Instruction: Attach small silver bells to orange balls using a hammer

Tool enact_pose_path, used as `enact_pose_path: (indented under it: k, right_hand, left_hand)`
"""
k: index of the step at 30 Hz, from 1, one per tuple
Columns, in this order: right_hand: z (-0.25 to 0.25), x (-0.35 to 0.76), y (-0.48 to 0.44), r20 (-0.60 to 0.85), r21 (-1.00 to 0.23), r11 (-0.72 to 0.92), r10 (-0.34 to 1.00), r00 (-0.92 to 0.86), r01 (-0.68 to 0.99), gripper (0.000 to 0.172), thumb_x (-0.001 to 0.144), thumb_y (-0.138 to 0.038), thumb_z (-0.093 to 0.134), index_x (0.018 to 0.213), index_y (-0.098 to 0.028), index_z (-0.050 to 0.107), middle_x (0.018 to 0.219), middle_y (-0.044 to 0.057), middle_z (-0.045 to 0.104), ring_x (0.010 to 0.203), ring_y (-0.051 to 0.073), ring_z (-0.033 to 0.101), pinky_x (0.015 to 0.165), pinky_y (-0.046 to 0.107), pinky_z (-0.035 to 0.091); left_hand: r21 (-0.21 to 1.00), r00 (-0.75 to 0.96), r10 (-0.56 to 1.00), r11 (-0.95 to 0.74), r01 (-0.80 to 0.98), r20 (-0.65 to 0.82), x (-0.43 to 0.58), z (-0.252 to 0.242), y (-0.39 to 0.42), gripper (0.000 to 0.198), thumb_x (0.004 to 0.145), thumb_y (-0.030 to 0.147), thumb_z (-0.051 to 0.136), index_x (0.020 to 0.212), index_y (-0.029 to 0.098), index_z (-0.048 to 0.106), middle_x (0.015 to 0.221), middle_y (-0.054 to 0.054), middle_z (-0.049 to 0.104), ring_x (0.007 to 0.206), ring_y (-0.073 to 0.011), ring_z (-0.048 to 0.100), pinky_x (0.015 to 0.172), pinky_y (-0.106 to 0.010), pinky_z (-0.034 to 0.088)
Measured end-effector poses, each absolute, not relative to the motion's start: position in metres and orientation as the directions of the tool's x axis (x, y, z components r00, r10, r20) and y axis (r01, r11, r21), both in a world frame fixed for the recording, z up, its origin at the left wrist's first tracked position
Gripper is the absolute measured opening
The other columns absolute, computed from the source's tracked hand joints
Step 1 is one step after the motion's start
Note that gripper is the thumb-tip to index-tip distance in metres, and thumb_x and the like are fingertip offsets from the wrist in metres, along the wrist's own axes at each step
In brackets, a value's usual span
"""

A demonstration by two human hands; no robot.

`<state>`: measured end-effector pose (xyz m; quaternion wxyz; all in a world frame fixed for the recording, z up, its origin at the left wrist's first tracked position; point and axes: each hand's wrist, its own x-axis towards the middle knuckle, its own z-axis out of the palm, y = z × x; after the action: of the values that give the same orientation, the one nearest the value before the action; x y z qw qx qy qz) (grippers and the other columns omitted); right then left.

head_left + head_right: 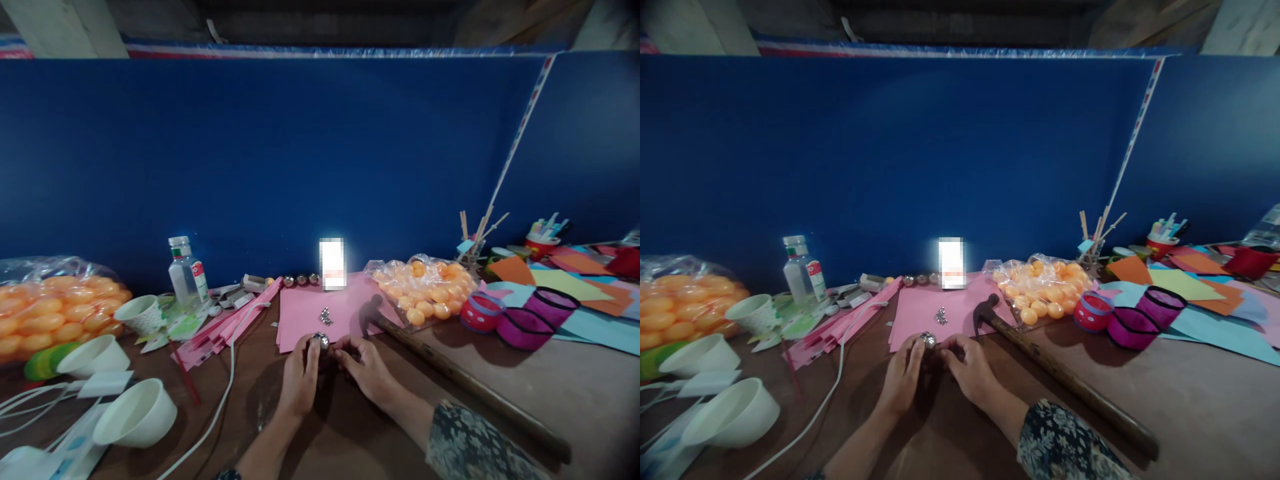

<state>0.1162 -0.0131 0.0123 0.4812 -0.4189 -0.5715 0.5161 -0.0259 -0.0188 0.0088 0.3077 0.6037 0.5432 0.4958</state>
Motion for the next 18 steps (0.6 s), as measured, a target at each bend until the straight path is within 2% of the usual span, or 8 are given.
enact_pose_path:
  k: [3, 7, 13, 18]
  right_hand:
    - [0.014, 0.116, -0.014, 0.114, -0.993, 0.116, 0.977, -0.18, -0.001, 0.015, 0.071, -0.03, 0.057, 0.076, -0.015, 0.056, 0.062, -0.001, 0.056, 0.053, 0.01, 0.049, 0.048, 0.02, 0.038]
    - [0.013, 0.116, -0.013, 0.106, -0.994, 0.107, 0.98, -0.17, -0.003, 0.018, 0.071, -0.032, 0.058, 0.077, -0.015, 0.056, 0.062, -0.002, 0.055, 0.053, 0.01, 0.05, 0.046, 0.019, 0.038]
    - [0.013, 0.116, -0.013, 0.079, -0.996, 0.074, 0.986, -0.148, -0.042, 0.022, 0.071, -0.036, 0.058, 0.08, -0.016, 0.057, 0.065, -0.001, 0.057, 0.056, 0.011, 0.052, 0.046, 0.019, 0.039]
    - [0.013, 0.116, -0.012, 0.073, -0.996, 0.064, 0.989, -0.127, -0.069, 0.021, 0.071, -0.034, 0.058, 0.08, -0.016, 0.057, 0.064, -0.002, 0.056, 0.054, 0.009, 0.05, 0.046, 0.018, 0.038]
  left_hand:
    - [0.916, -0.064, 0.959, -0.242, 0.32, 0.276, -0.024, 0.012, -0.019, 0.028, 0.078, 0.037, 0.049, 0.096, 0.017, 0.056, 0.089, -0.006, 0.064, 0.081, -0.0174, 0.06, 0.072, -0.028, 0.047]
    - [0.919, -0.06, 0.956, -0.258, 0.299, 0.288, -0.022, 0.011, -0.018, 0.03, 0.072, 0.032, 0.057, 0.098, 0.017, 0.054, 0.09, -0.006, 0.064, 0.08, -0.017, 0.061, 0.071, -0.028, 0.048]
    - [0.903, -0.069, 0.95, -0.266, 0.337, 0.305, -0.026, -0.002, -0.012, 0.047, 0.071, 0.026, 0.059, 0.116, 0.017, 0.048, 0.107, -0.01, 0.061, 0.094, -0.0201, 0.059, 0.081, -0.033, 0.047]
    - [0.892, -0.061, 0.941, -0.292, 0.344, 0.332, -0.028, -0.01, -0.01, 0.043, 0.07, 0.025, 0.059, 0.111, 0.016, 0.053, 0.109, -0.011, 0.06, 0.097, -0.0218, 0.058, 0.084, -0.035, 0.047]
